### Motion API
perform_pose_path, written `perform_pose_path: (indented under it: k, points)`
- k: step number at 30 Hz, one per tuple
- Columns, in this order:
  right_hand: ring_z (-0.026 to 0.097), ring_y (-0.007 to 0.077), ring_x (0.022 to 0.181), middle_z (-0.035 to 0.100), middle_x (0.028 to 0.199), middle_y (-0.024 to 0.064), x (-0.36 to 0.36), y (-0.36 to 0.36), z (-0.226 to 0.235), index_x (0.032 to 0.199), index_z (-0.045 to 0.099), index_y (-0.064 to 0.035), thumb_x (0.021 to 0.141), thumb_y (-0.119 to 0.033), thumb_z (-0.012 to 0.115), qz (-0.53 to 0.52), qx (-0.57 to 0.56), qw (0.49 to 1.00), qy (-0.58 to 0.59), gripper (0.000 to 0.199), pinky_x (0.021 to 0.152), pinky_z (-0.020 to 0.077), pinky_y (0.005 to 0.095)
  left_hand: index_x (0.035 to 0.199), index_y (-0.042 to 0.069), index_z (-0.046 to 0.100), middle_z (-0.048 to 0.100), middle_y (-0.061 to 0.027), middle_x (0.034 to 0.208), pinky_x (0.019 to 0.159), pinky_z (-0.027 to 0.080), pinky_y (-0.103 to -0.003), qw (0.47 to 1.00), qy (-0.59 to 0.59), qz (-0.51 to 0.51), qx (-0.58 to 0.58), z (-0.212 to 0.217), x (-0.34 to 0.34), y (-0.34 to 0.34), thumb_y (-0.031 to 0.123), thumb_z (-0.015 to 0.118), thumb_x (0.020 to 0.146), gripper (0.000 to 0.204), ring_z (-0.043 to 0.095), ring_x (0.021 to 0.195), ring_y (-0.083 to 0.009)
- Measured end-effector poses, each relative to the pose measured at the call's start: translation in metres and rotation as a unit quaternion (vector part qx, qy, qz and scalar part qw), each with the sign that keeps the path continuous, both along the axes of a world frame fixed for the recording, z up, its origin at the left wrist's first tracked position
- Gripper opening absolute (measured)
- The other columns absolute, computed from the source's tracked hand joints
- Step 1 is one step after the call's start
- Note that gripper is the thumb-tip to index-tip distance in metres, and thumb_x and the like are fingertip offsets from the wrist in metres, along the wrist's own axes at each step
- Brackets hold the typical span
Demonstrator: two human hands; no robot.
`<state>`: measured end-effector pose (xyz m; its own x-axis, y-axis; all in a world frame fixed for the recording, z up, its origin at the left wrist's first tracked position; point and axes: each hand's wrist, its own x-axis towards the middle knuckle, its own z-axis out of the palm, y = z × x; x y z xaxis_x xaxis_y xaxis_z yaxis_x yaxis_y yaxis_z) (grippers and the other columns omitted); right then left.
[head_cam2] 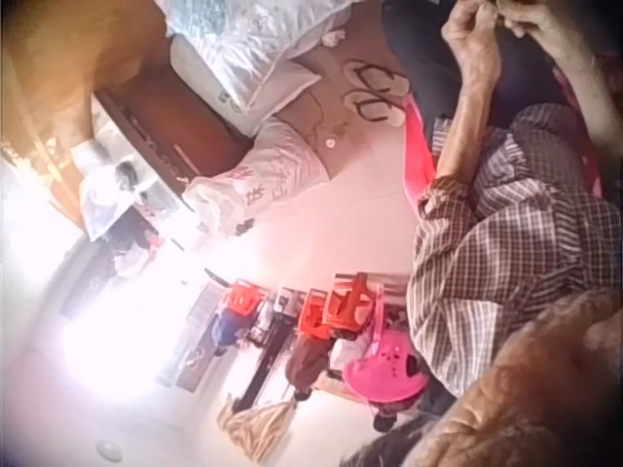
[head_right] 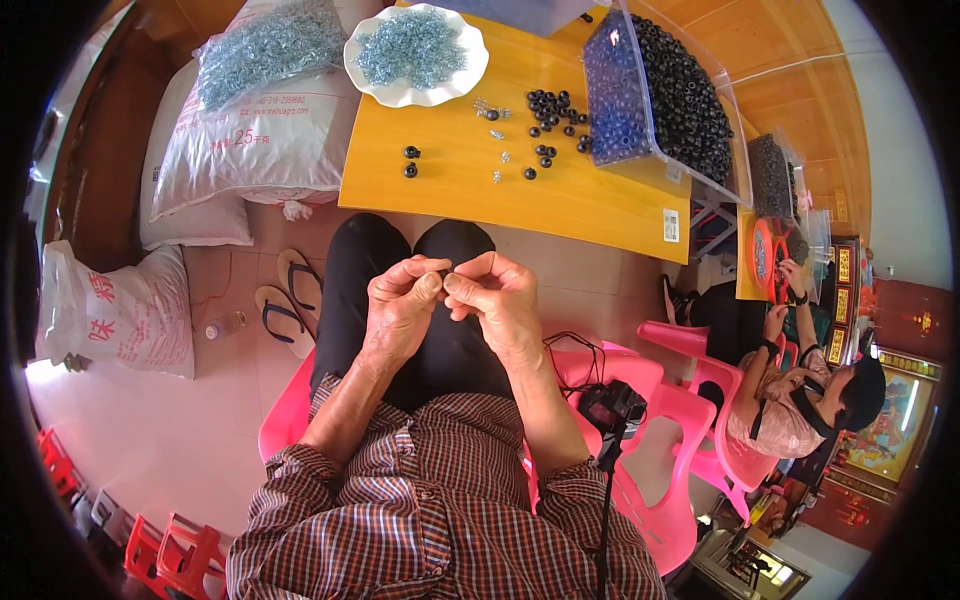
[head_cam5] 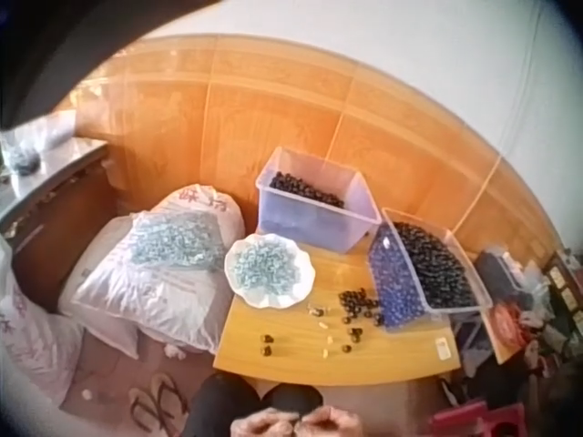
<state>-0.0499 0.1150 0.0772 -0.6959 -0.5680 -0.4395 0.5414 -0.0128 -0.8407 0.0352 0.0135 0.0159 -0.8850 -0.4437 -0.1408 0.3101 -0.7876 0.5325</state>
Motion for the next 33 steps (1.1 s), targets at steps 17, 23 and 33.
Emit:
perform_pose_path:
  k: [17,23,33]
  points:
    - [0.062,0.0126,0.064,0.064,0.077,0.0078,0.019,0.002,0.014,0.096,0.062,0.0035,0.086,0.0,0.065,-0.005,0.033,0.983,0.183,0.01,0.058,0.0524,0.0228,0.107,-0.001,0.066,0.065,-0.0051,0.088,0.072,0.05,-0.027,0.997,0.022,-0.034,0.07,0.006,0.003,-0.001,0.007,0.059,0.092,0.018,0.058,0.074,-0.0126]
    - [0.06,0.0128,0.059,0.064,0.075,0.0077,0.012,0.004,0.012,0.092,0.062,0.0028,0.085,-0.002,0.066,0.011,0.011,0.992,0.121,0.009,0.055,0.0517,0.0234,0.105,-0.002,0.066,0.064,-0.0049,0.088,0.07,0.051,-0.026,0.999,0.013,-0.028,0.035,0.007,0.004,-0.001,0.005,0.059,0.092,0.017,0.059,0.075,-0.0126]
    - [0.059,0.0159,0.052,0.062,0.07,0.0107,0.016,0.003,0.011,0.087,0.06,0.0051,0.085,-0.001,0.065,0.007,-0.024,0.997,0.079,0.008,0.047,0.05,0.0256,0.101,-0.002,0.067,0.061,-0.0045,0.091,0.071,0.052,-0.025,0.999,0.021,-0.024,-0.028,0.007,0.007,-0.003,0.014,0.064,0.089,0.02,0.059,0.078,-0.0122]
